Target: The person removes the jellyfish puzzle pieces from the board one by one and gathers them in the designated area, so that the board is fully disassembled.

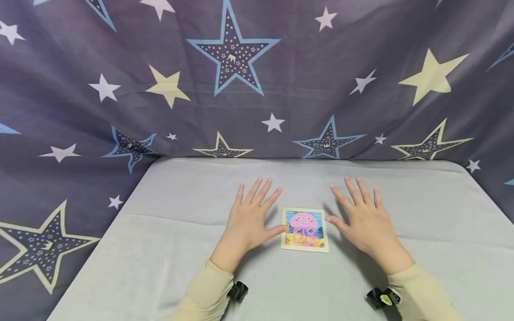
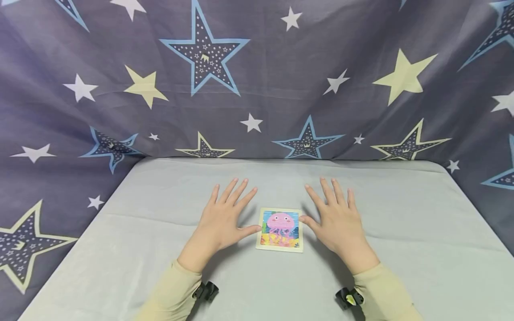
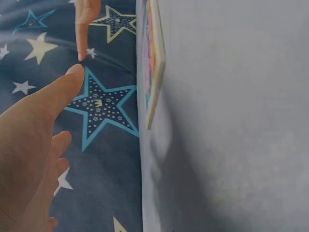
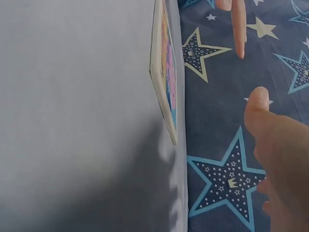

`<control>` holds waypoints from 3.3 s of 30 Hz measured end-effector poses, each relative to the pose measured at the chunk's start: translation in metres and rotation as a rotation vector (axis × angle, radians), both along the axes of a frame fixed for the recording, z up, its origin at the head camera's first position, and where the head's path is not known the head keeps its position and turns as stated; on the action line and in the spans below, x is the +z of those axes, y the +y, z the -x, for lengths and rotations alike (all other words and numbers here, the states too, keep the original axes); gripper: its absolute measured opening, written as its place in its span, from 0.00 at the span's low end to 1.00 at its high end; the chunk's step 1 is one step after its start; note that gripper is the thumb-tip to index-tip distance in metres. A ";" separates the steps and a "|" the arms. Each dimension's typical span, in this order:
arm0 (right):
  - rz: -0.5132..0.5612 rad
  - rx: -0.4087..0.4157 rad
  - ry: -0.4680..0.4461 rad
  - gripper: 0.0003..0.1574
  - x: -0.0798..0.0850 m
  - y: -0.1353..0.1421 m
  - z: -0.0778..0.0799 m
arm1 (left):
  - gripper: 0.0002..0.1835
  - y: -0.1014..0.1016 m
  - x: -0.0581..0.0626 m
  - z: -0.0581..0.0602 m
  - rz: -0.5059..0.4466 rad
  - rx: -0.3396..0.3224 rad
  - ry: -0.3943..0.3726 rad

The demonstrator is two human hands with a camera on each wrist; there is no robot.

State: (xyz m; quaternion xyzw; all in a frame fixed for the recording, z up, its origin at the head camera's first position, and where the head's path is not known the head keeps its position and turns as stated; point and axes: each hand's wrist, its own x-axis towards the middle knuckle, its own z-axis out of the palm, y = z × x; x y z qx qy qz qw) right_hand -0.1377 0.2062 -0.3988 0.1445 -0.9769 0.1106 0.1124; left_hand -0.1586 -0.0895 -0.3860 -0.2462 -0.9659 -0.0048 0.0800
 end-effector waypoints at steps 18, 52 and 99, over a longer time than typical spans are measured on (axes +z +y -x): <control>-0.118 0.205 0.005 0.50 0.000 -0.024 0.008 | 0.54 -0.003 -0.010 0.021 -0.024 -0.056 -0.214; 0.022 0.540 -0.115 0.23 -0.014 -0.044 0.057 | 0.57 0.003 -0.022 0.023 -0.245 -0.066 -0.543; -0.049 0.672 -0.265 0.20 -0.012 -0.048 0.081 | 0.57 -0.001 -0.028 0.025 -0.325 -0.069 -0.580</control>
